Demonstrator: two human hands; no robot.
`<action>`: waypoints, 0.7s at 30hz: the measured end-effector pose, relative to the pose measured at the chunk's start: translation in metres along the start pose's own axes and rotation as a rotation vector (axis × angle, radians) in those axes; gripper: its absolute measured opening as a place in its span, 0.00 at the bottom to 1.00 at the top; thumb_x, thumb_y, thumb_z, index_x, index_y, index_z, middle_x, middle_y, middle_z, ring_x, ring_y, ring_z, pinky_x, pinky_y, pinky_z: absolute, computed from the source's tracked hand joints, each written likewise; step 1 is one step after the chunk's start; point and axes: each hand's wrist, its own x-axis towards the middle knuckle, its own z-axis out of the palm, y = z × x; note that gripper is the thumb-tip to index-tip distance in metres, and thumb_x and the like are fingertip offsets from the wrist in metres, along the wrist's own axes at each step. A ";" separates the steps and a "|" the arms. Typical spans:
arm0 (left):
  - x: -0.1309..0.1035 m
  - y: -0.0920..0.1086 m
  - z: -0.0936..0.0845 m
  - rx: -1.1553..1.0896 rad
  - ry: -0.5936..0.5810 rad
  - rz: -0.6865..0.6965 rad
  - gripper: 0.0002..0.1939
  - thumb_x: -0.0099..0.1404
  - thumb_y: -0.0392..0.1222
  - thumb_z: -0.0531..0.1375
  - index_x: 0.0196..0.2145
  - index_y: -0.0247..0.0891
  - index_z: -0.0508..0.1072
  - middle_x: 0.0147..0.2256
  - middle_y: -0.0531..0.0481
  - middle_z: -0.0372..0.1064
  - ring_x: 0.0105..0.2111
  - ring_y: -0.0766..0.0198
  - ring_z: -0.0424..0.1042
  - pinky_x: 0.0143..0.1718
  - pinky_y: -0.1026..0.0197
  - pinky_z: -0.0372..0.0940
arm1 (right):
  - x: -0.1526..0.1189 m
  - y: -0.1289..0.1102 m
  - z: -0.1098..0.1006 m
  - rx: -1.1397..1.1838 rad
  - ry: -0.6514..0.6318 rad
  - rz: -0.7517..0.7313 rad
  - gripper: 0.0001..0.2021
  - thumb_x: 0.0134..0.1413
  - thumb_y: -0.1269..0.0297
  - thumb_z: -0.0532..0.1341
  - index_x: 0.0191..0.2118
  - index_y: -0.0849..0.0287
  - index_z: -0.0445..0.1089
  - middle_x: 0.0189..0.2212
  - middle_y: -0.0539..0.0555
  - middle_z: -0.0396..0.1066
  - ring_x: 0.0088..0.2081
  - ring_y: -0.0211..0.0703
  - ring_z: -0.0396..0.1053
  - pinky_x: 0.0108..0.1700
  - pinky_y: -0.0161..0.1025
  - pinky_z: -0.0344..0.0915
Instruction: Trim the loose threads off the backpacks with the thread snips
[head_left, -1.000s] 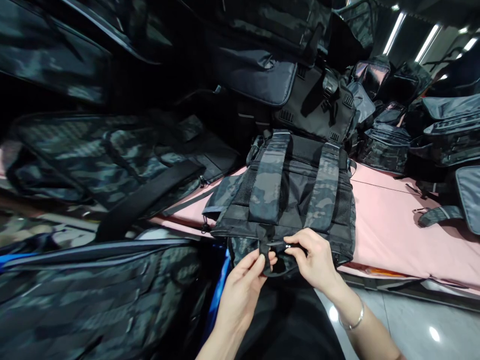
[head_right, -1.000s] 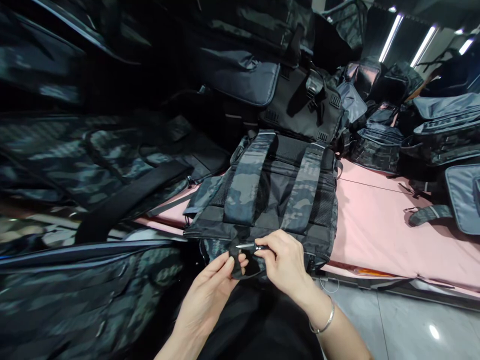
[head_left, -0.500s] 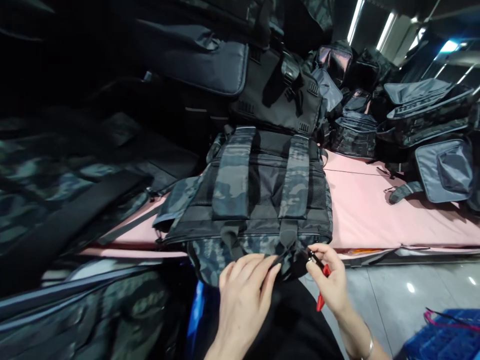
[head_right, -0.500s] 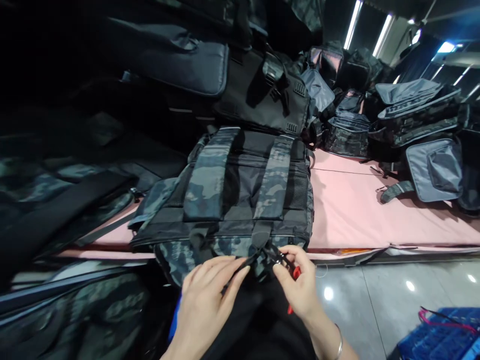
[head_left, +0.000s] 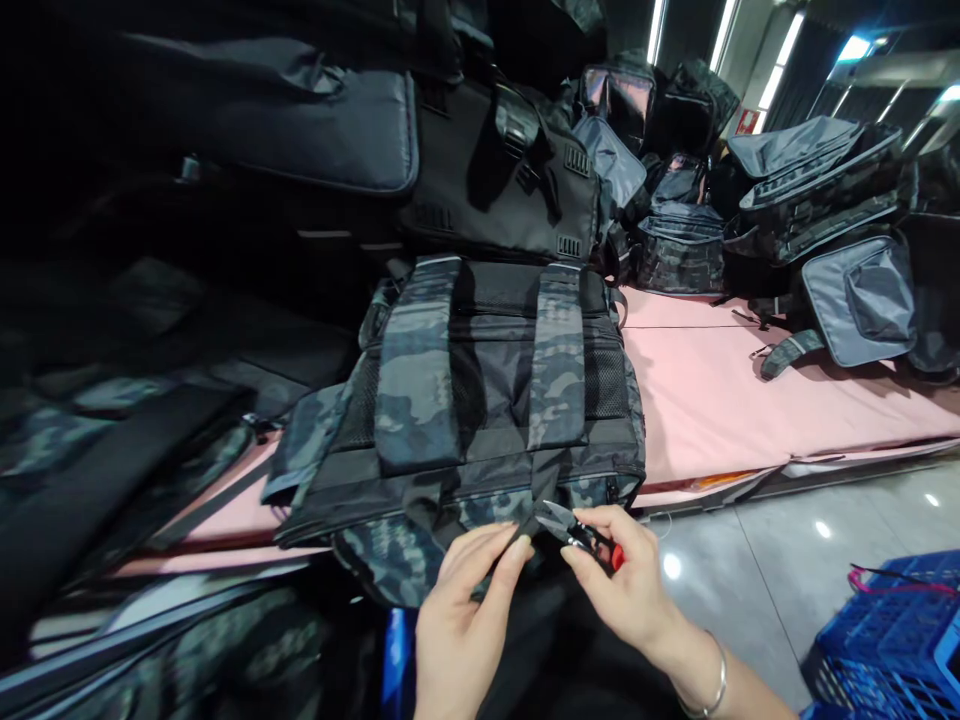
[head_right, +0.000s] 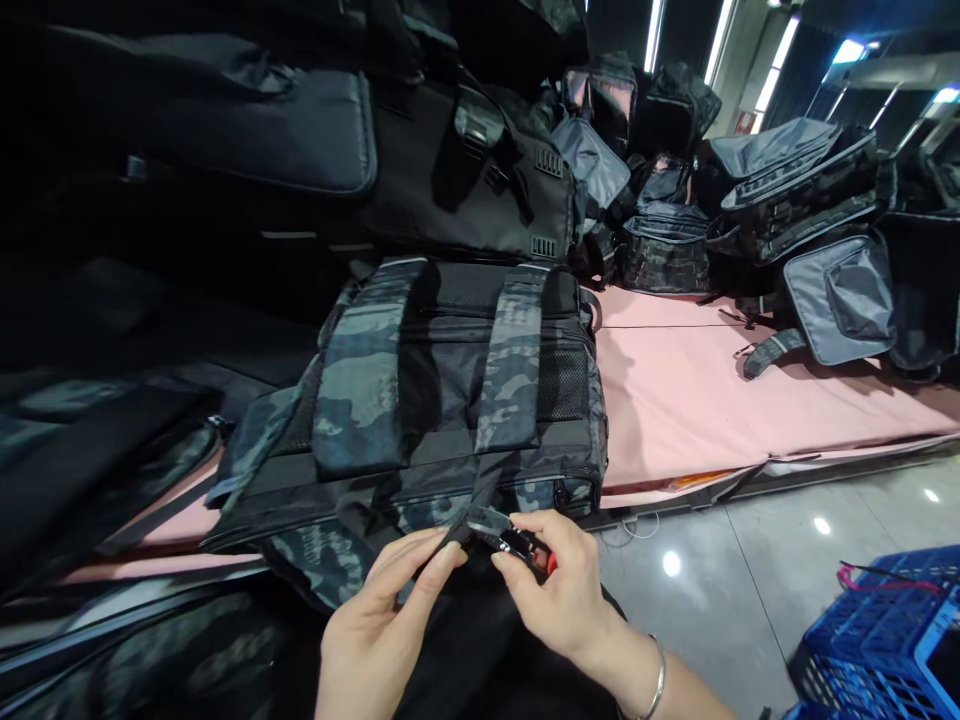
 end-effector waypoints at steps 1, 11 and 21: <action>0.000 -0.001 0.000 0.019 -0.007 0.032 0.10 0.55 0.50 0.62 0.30 0.42 0.78 0.35 0.47 0.71 0.40 0.55 0.68 0.48 0.54 0.62 | 0.000 0.000 0.000 -0.011 0.006 -0.010 0.11 0.51 0.65 0.62 0.42 0.57 0.69 0.28 0.51 0.71 0.26 0.36 0.65 0.27 0.32 0.62; 0.000 -0.008 -0.003 0.104 -0.009 0.142 0.08 0.56 0.47 0.62 0.31 0.44 0.78 0.34 0.47 0.71 0.39 0.55 0.68 0.47 0.54 0.62 | 0.007 0.000 0.001 -0.030 0.016 -0.117 0.07 0.52 0.66 0.61 0.38 0.58 0.71 0.34 0.53 0.75 0.32 0.40 0.72 0.30 0.33 0.66; -0.001 -0.009 -0.001 0.090 -0.009 0.100 0.08 0.58 0.47 0.61 0.31 0.42 0.77 0.36 0.48 0.70 0.40 0.58 0.68 0.48 0.56 0.62 | 0.007 0.002 -0.006 0.027 -0.031 -0.050 0.10 0.49 0.68 0.63 0.40 0.57 0.69 0.31 0.50 0.73 0.26 0.35 0.68 0.26 0.29 0.64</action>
